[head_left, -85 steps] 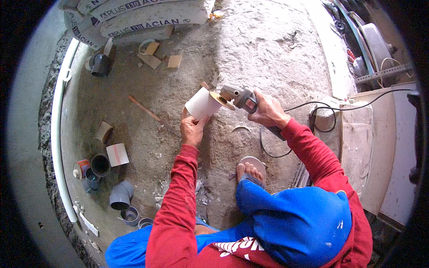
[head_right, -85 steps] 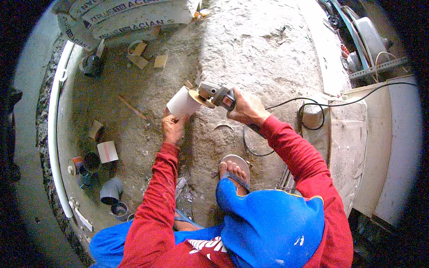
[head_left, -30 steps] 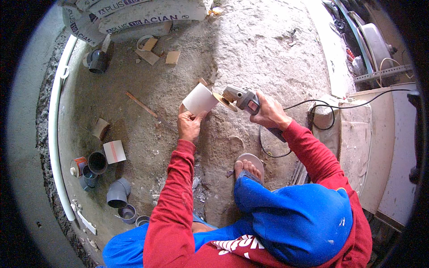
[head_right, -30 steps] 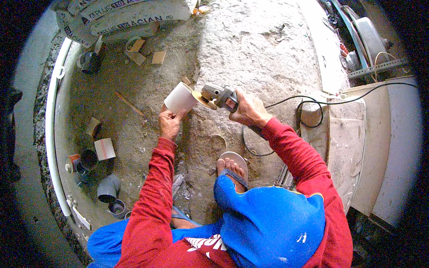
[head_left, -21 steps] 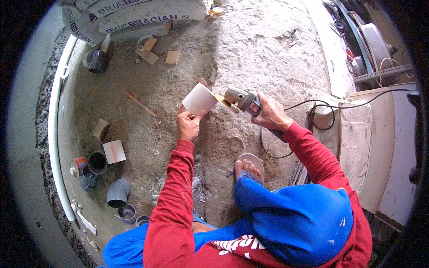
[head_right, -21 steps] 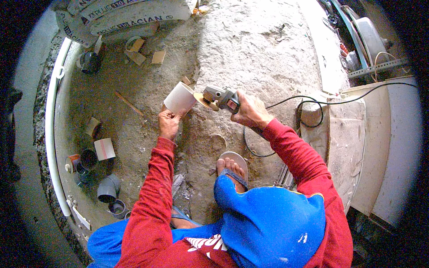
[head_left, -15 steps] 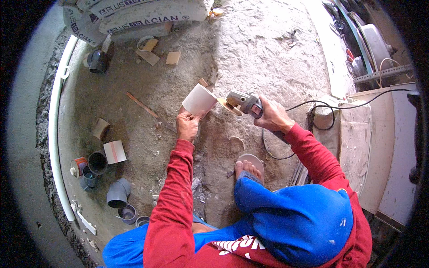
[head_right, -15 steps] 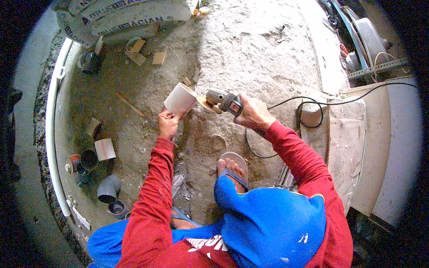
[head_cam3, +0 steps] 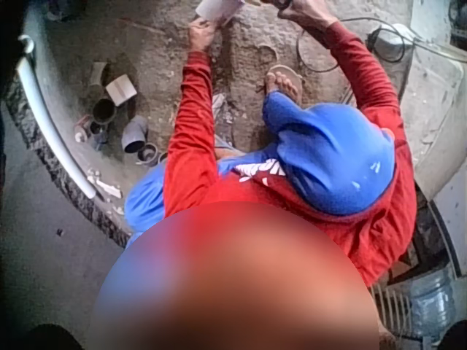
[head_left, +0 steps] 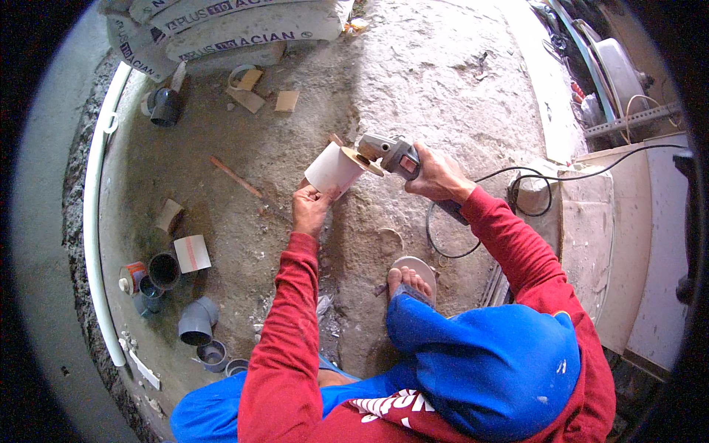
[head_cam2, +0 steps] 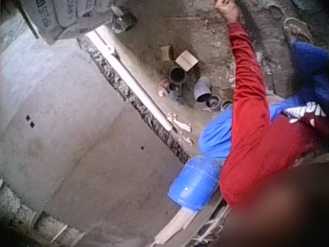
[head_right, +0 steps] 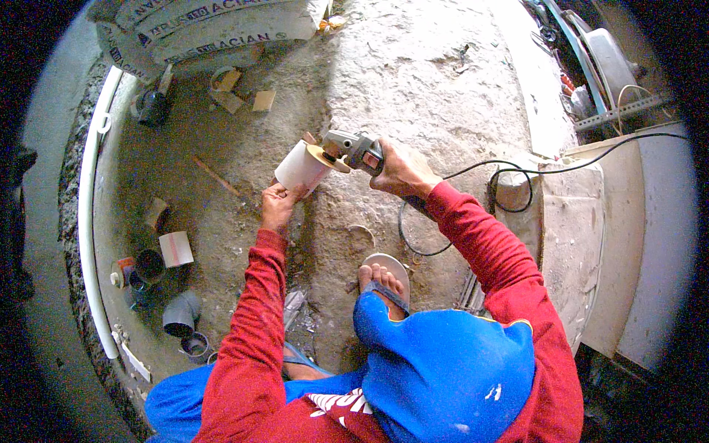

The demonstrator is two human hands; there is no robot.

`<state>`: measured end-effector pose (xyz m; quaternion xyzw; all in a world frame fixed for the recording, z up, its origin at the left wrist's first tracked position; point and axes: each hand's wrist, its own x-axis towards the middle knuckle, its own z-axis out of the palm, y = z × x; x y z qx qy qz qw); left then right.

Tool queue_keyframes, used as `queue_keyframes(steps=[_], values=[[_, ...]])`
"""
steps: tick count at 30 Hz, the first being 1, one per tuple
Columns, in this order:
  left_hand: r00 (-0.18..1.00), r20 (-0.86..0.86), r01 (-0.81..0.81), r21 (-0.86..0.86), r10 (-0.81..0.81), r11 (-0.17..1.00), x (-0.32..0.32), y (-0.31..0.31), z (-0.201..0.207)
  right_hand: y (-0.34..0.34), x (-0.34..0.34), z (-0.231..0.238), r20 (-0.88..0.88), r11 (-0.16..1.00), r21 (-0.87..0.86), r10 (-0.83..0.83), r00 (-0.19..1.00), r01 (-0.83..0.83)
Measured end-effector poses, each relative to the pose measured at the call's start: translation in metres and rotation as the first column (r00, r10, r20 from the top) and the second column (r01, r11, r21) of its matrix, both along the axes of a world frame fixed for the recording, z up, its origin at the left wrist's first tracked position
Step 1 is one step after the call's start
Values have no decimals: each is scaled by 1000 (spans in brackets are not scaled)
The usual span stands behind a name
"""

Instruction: The person uses an angle grinder to cut a white PVC pipe segment while sitting on the floor. After cutting, they inspect the piece, then pick up a grey PVC elbow fitting and apply glue from a tube to the inside of the fitting.

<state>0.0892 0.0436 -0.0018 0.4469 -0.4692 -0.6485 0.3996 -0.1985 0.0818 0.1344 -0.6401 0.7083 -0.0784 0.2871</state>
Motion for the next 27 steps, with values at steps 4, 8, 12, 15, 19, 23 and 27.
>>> queue_keyframes(steps=[4, 8, 12, 15, 19, 23, 27], values=[[1000, 12, -24, 13, 24, 1000, 1, -1, -1, 8, -1, -5, -14, 1000, -9, 20, 1000, -20], [998, -34, -50, 111, 54, 993, 3, -2, 1, 20, -6, -11, -26, 1000, -8, 18, 999, -18], [996, -75, -37, 160, 50, 986, 4, -2, 4, 27, -13, -16, -44, 997, -61, 52, 998, -54], [988, -139, -41, 197, 69, 980, 9, -1, 3, 29, -15, -18, -67, 996, -69, 43, 997, -47], [968, -229, -33, 298, 105, 954, 15, 1, 4, 29, -17, -16, -93, 999, -46, -25, 995, 20], [962, -261, -4, 259, 74, 966, 14, 2, 12, 28, -16, -13, -93, 996, -93, -22, 995, 14], [968, -246, 7, 192, 41, 981, 12, 2, 25, 27, -15, -14, -105, 989, -147, 18, 994, -34]])
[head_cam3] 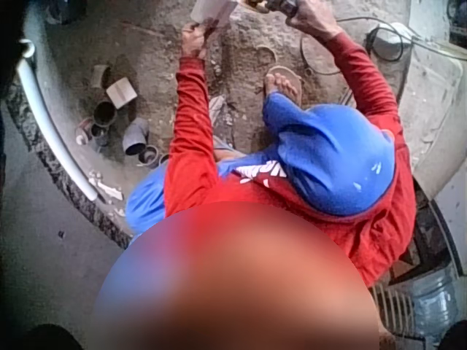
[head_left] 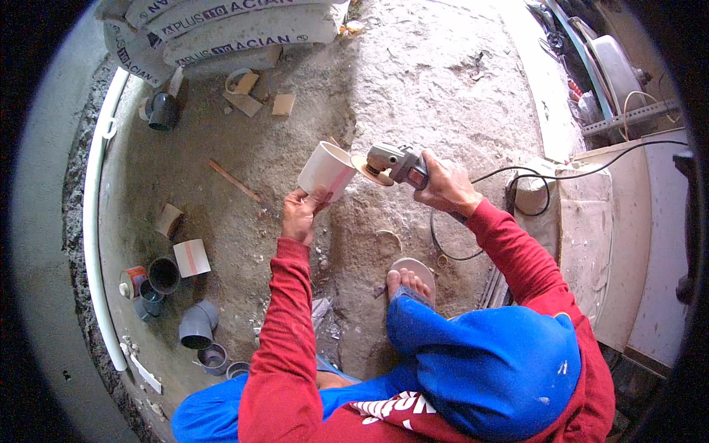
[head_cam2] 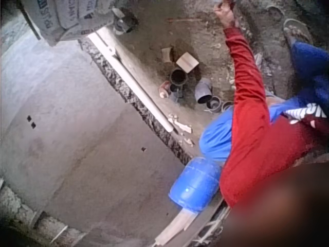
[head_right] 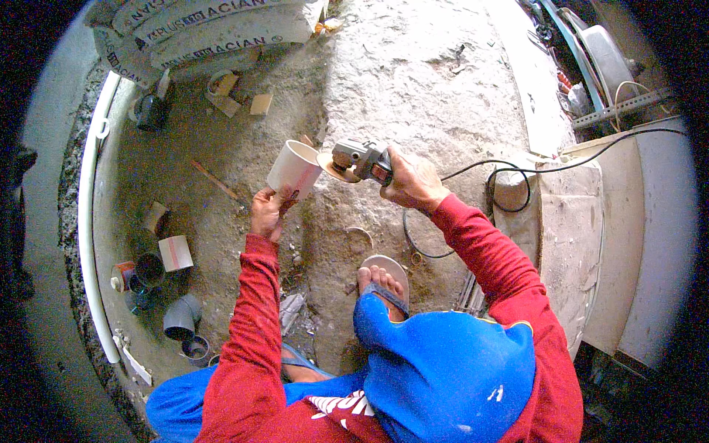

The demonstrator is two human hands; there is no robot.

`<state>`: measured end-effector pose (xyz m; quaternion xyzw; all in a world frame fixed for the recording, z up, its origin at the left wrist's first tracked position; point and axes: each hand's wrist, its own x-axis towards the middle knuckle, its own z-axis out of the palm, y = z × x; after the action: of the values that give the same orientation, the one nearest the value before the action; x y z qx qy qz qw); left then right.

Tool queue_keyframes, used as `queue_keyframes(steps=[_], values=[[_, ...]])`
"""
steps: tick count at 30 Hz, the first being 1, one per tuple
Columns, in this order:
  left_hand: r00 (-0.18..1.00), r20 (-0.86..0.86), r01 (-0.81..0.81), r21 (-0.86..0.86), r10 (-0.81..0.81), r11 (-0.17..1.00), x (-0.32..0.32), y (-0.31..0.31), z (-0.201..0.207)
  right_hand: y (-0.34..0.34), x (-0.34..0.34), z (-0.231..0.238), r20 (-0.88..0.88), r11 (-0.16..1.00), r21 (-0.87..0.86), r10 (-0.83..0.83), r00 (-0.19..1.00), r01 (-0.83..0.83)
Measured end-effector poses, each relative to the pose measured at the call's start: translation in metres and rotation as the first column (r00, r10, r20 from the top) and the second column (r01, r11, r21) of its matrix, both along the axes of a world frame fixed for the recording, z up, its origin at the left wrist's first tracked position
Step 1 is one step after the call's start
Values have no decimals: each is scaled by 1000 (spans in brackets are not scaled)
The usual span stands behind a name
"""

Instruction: The person uses an angle grinder to cut a white PVC pipe segment while sitting on the floor. After cutting, they inspect the piece, then pick up a grey PVC elbow fitting and apply glue from a tube to the inside of the fitting.

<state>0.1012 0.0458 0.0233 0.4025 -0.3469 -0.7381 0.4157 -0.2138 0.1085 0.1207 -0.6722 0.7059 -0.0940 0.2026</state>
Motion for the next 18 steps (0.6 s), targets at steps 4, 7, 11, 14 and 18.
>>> queue_keyframes(steps=[4, 7, 11, 14, 18], values=[[998, -62, -19, 27, 21, 999, 6, 5, 11, -3, -2, -4, -13, 1000, -6, -20, 1000, 20], [991, -126, -30, 66, 39, 997, 18, 7, 16, -6, -6, -5, -54, 997, 40, -64, 996, 66], [982, 184, 40, -39, -32, 998, 38, 1, 13, -7, -14, -4, 88, 984, 23, -180, 980, 178], [913, 406, 17, -128, 37, 992, 42, 0, 1, -13, -21, 1, 315, 959, 118, -283, 906, 259], [827, 511, -104, -267, 233, 958, 34, 9, -15, -18, -26, 13, 540, 951, 196, -310, 783, 241]])
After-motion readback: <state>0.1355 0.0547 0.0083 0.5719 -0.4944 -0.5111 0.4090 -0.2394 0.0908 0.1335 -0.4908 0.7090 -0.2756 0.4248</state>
